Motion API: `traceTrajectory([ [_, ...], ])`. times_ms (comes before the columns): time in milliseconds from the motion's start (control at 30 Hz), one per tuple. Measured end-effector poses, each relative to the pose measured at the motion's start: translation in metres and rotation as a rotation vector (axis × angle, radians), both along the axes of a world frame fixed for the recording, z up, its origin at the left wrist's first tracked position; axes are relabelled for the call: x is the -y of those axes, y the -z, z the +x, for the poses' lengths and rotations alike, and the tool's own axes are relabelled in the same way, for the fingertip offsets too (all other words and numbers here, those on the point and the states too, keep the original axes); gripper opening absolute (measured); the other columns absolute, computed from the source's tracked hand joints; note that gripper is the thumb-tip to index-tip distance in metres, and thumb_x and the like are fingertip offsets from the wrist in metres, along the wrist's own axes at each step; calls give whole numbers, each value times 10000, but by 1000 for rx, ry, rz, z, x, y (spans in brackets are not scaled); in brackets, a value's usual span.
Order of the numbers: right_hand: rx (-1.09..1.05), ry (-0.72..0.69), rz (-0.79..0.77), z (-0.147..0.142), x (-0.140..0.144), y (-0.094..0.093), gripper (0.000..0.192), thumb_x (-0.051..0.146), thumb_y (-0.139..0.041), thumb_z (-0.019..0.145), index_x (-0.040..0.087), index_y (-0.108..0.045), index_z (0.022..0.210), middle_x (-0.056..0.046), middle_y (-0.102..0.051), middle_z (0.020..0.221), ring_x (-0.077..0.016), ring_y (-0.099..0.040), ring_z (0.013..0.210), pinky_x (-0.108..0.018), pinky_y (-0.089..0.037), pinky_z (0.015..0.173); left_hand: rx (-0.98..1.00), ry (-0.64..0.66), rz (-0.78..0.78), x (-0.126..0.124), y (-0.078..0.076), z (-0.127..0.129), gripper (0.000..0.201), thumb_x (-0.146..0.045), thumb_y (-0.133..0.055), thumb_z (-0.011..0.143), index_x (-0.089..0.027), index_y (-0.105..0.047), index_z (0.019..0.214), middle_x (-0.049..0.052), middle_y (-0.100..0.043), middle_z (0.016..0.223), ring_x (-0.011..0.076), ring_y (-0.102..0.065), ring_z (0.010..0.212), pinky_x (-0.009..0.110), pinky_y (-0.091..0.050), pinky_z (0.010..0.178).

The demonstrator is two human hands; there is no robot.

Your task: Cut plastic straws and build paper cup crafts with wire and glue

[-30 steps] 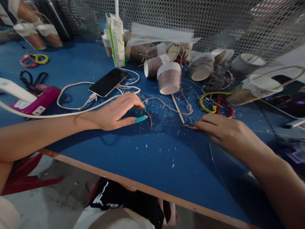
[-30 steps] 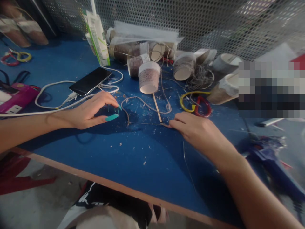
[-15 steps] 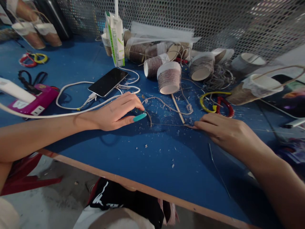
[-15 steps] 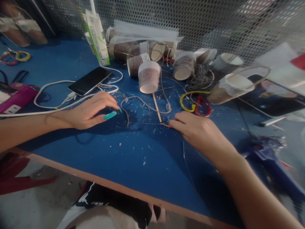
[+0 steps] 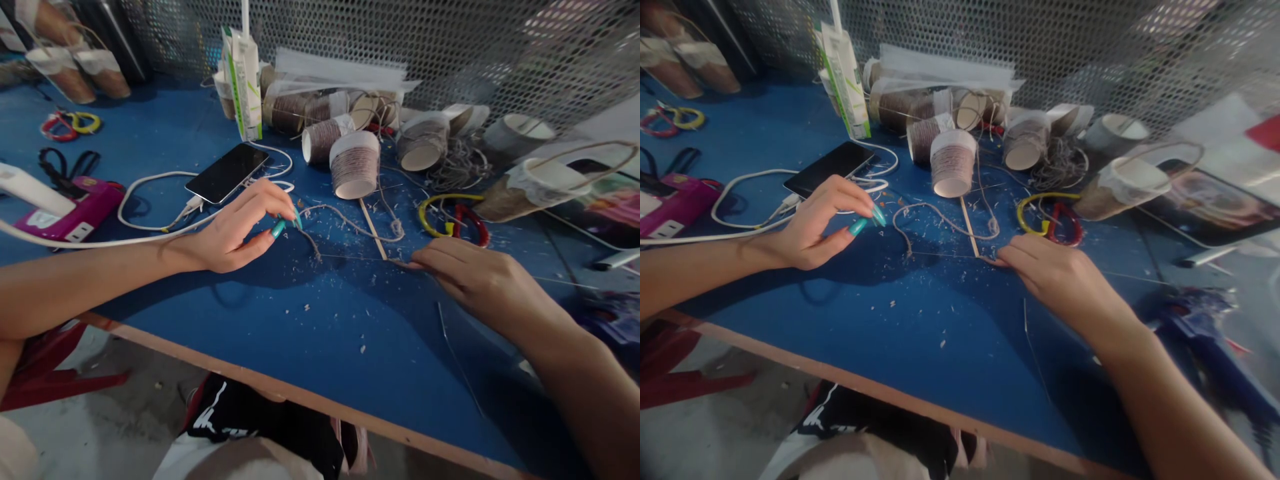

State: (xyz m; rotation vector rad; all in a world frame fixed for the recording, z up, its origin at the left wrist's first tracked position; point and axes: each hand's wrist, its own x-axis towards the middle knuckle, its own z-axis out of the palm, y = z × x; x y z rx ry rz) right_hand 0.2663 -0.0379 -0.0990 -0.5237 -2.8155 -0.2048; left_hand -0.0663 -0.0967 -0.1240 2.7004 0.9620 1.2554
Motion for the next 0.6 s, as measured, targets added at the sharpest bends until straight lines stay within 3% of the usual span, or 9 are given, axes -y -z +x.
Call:
traceTrajectory([
  [300, -98, 57, -81, 6, -1, 3, 74, 201, -454, 923, 197, -522, 895, -16, -580, 738, -136, -578, 662, -263, -454, 611, 145, 70, -4, -3, 5, -2, 269, -219, -500, 826, -180, -496, 1092, 86, -537, 1006, 188, -534, 946, 342, -519, 749],
  [600, -132, 154, -67, 1, 5, 0, 175, 232, -384, 929, 256, -529, 834, -17, -605, 707, -172, -607, 607, -297, -476, 540, 118, 144, 124, -5, 5, -2, 347, -294, -588, 818, -158, -488, 1122, 108, -535, 1034, 182, -511, 987, 363, -484, 847],
])
